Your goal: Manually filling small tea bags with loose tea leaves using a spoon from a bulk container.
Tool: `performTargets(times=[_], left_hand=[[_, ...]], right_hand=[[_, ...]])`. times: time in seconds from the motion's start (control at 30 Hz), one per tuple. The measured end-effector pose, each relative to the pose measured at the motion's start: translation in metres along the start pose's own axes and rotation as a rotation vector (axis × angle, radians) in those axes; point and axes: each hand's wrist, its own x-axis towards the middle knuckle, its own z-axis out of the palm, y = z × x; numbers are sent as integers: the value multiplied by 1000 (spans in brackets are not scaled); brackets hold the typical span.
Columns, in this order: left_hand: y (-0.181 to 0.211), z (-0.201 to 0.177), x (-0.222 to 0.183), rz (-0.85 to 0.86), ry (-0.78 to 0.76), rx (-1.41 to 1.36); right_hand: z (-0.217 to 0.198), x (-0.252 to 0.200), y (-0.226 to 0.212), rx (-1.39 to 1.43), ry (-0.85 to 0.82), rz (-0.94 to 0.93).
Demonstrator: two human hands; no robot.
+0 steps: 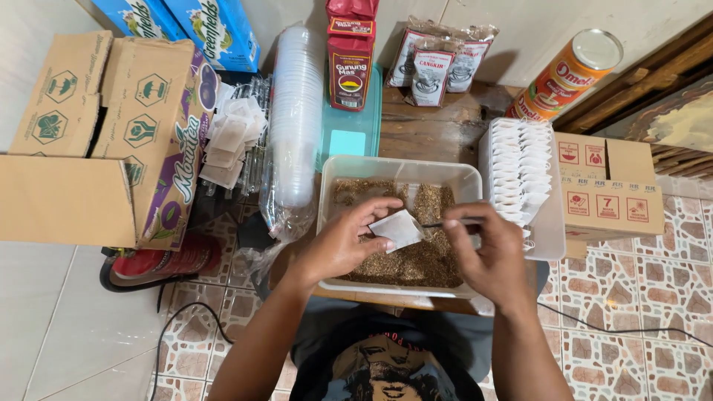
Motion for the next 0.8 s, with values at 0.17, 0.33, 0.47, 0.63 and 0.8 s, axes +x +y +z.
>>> performTargets(times=[0.17, 0.33, 0.47, 0.63, 0.8], left_hand=[[23, -3, 5, -82, -42, 86], [19, 9, 8, 2, 31, 312], [0, 7, 11, -19, 123, 420], [16, -13, 7, -36, 170, 530], [29, -23, 2, -74, 56, 499]], right_hand=[[21, -1, 8, 14, 62, 13], [25, -10, 17, 32, 158, 41], [7, -18, 33, 25, 284, 24], [-15, -23, 54, 37, 324, 61], [2, -32, 53, -34, 11, 317]])
